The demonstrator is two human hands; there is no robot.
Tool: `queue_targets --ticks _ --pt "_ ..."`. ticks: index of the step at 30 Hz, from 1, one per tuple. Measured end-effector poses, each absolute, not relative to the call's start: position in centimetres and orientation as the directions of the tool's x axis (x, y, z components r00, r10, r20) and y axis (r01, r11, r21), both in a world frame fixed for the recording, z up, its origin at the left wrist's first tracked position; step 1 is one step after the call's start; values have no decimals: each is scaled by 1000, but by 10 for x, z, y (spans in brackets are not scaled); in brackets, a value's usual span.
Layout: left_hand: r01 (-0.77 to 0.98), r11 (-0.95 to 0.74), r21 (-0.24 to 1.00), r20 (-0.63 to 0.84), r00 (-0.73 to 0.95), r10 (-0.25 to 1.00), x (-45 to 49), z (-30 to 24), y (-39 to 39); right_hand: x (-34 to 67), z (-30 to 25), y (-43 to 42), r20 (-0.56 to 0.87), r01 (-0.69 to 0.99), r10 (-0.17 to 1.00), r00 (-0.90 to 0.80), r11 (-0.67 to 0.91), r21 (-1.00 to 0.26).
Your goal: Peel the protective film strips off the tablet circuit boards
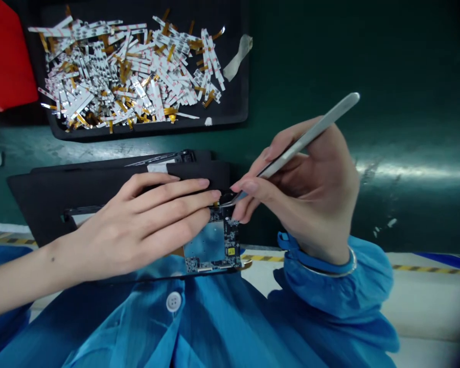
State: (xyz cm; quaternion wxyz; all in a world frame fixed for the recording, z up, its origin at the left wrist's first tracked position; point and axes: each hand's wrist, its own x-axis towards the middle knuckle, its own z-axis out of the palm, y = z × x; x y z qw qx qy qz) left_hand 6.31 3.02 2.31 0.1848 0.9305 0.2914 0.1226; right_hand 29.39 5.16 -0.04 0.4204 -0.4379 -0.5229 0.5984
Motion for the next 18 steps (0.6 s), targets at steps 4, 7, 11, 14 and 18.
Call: queue_targets --ticks 4,7,11,14,18 --pt "476 -772 421 118 815 567 63 23 31 294 0 51 -77 17 963 -258 -75 -997" --pt "500 -759 417 111 801 588 63 23 29 293 -1 51 -72 42 968 -240 -64 -997" --pt "507 -770 387 129 797 590 63 24 24 293 -3 50 -61 9 972 -227 -61 -998" --pt "494 -792 358 130 814 566 61 23 21 293 -3 51 -66 28 973 -222 -61 -998" --pt "506 -786 354 119 810 575 61 22 19 292 -1 50 -37 25 974 -224 -32 -999"
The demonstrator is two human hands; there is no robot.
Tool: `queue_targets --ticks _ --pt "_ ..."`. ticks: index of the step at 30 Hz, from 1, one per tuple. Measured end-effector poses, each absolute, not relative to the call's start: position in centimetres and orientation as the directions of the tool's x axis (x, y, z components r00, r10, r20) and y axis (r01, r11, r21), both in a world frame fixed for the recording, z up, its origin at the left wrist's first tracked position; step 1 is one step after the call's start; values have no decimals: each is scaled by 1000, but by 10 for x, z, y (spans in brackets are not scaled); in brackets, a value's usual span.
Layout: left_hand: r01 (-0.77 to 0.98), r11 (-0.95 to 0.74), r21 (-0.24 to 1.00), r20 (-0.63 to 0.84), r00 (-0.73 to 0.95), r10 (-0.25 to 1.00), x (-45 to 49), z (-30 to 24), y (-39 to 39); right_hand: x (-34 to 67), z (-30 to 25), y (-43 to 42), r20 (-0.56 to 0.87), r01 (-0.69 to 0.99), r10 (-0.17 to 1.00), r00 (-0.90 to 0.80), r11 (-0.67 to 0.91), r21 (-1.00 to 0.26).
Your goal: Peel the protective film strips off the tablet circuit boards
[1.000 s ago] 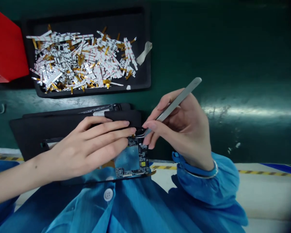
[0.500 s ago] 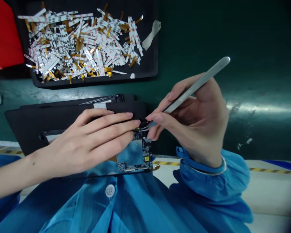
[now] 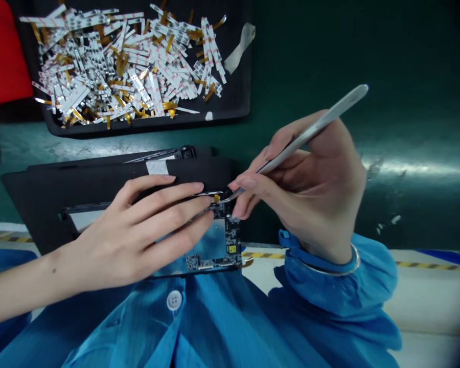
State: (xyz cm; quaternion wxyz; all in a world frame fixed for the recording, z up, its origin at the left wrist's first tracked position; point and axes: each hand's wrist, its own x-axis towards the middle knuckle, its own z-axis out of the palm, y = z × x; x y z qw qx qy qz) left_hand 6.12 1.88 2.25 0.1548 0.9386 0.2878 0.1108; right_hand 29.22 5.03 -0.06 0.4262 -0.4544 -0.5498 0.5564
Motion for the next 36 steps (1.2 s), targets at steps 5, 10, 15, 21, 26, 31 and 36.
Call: queue_targets --ticks 5,10,15,21,26,31,36 --pt "551 -757 353 78 788 610 65 23 16 293 5 49 -37 77 968 -248 -18 -997" --pt "547 -755 362 98 783 614 67 23 15 295 5 49 -51 90 963 -265 -28 -996" --pt "565 -733 378 99 763 639 68 23 14 294 1 50 -39 -10 967 -250 -42 -999" --pt "562 -743 364 100 769 631 68 21 14 294 0 50 -15 8 964 -266 -13 -1000" --pt "520 -801 296 126 810 572 65 18 18 294 -6 53 124 -74 953 -275 107 -991" --pt "483 -874 56 131 864 486 66 22 18 289 -5 47 180 -143 980 -88 166 -976" --pt "461 -887 3 95 883 460 68 27 17 308 -2 9 313 -121 890 332 370 -921"
